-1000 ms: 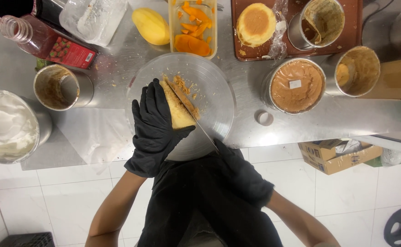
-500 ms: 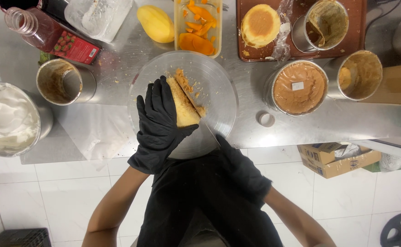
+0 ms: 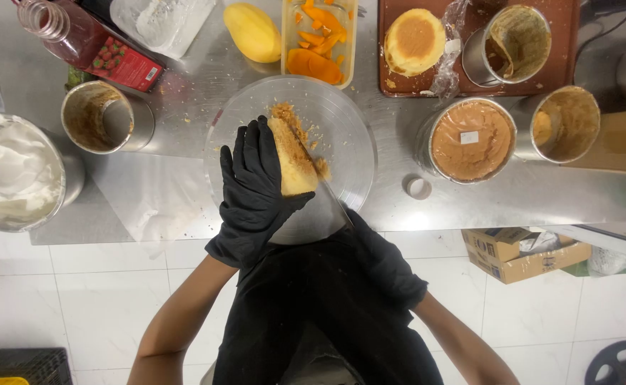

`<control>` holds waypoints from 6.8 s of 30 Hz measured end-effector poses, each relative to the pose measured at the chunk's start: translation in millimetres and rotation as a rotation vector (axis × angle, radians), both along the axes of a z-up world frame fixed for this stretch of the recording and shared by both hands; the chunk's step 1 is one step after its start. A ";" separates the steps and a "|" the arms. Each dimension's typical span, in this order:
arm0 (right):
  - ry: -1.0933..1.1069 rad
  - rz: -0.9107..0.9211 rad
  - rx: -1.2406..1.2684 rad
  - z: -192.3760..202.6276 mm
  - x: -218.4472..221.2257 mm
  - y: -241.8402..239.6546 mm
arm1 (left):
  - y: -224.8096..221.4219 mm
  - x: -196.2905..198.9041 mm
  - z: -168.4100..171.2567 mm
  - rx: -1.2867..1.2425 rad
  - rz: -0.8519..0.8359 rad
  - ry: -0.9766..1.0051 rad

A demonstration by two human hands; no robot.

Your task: The person slices round sponge cake layers horizontally in half with a long knife on a rotating metal turntable, holding each layer steady with a gloved hand. They lift off and set aside trimmed tops and crumbs, then continue slicing additional cake layers one after another on the same turntable.

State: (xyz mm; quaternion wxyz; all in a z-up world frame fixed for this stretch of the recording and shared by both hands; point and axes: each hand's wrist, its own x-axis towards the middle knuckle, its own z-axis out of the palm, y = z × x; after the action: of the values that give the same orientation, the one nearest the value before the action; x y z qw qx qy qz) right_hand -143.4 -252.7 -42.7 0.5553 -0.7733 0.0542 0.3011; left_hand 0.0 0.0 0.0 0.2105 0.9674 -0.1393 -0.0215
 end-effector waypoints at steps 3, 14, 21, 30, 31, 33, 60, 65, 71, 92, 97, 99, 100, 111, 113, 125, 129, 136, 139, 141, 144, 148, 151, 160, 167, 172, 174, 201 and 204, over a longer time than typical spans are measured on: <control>0.030 -0.030 0.035 26.5 15.1 8.1 | -0.1 -0.4 5.1 0.018 0.027 -0.009; -0.031 0.013 0.090 15.9 -6.5 4.2 | 5.2 -4.6 -5.2 -0.052 0.022 -0.053; -0.050 0.087 -0.052 25.0 13.3 11.5 | 4.1 -9.5 -7.7 -0.045 0.025 -0.078; 0.043 0.034 -0.027 17.1 3.0 2.9 | 5.3 -6.2 -7.3 -0.039 0.015 -0.069; 0.043 0.034 -0.028 14.4 9.2 5.4 | 3.9 -7.4 -5.6 -0.040 0.015 -0.069; -0.020 -0.001 0.113 8.7 24.7 11.2 | 1.9 -7.1 -1.1 -0.042 0.032 -0.079; 0.069 -0.027 0.045 13.8 34.1 17.3 | 1.6 -7.5 -1.3 -0.004 0.023 -0.073; 0.003 -0.006 0.050 5.7 7.2 10.5 | 2.2 -8.0 -2.6 -0.014 0.032 -0.058; 0.016 -0.020 -0.042 7.4 27.0 23.0 | -2.7 -10.5 1.8 0.022 0.020 -0.071; 0.024 -0.022 -0.015 9.0 29.3 21.3 | -2.1 -11.6 2.3 -0.010 0.035 -0.071; -0.082 -0.025 0.070 19.8 24.1 8.0 | 21.7 -12.2 -1.4 -0.043 0.027 -0.148; -0.079 0.004 0.045 27.7 21.3 0.0 | 37.2 -17.0 0.1 -0.214 0.025 -0.177; -0.078 0.010 0.047 26.7 20.6 -4.2 | 44.3 -21.0 0.8 -0.212 0.030 -0.177; -0.463 0.035 -0.174 -7.6 60.0 -28.4 | 82.4 -46.4 -25.2 -0.522 0.011 -0.009; -0.324 0.143 -0.379 -2.5 58.6 -22.6 | 88.1 -44.3 -53.7 -0.679 0.140 0.055; -0.411 0.182 -0.318 15.2 87.5 -16.1 | 102.7 -57.9 -78.6 -0.552 0.385 0.278; -0.310 0.502 -0.504 -5.8 78.4 -25.5 | 94.0 -69.2 -75.6 -1.007 0.656 0.581; -0.835 0.382 -0.230 -13.0 54.6 -50.7 | 79.7 -89.4 -64.9 -1.173 0.675 0.638; -0.621 0.243 -0.244 -19.4 31.6 -47.7 | 70.7 -99.6 -68.9 -1.010 0.420 0.483; -0.475 0.148 -0.247 -20.3 20.9 -41.0 | 62.8 -108.3 -81.2 -0.683 0.492 0.234; -0.240 0.269 -0.367 -7.2 17.0 -24.0 | 49.6 -105.6 -79.2 -0.906 0.567 0.250; -0.311 0.048 -0.240 -4.8 11.0 -17.5 | 48.4 -93.6 -82.5 -0.697 0.585 0.323; -0.269 -0.043 -0.253 -10.6 0.3 -13.5 | 51.2 -81.6 -78.2 -0.791 0.655 0.507; -0.155 0.058 -0.269 -35.1 -36.0 -8.5 | 37.4 -95.1 -35.8 -1.240 0.642 0.764; -0.372 -0.293 0.049 5.7 -18.3 -22.3 | -24.7 -11.6 28.1 -1.232 0.466 0.946; -0.275 -0.853 0.473 4.4 -22.4 -48.9 | -145.7 110.4 -40.7 -1.451 0.215 1.007; -0.237 -1.021 0.592 -3.6 -39.1 -57.2 | -200.2 165.9 -94.4 -1.442 0.245 0.904; 0.026 -0.220 0.068 -7.3 -7.7 -17.6 | 118.6 -3.0 -109.1 -0.847 0.609 0.203; 0.160 -0.223 0.041 -1.6 -16.1 4.1 | 127.7 -16.1 -101.2 -1.210 0.790 0.603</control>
State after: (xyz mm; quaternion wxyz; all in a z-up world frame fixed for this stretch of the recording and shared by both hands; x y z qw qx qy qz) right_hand -159.5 -248.7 -44.3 0.5951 -0.7245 0.1777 0.2990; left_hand -16.1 127.7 -101.2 0.7220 0.6146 0.2911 -0.1270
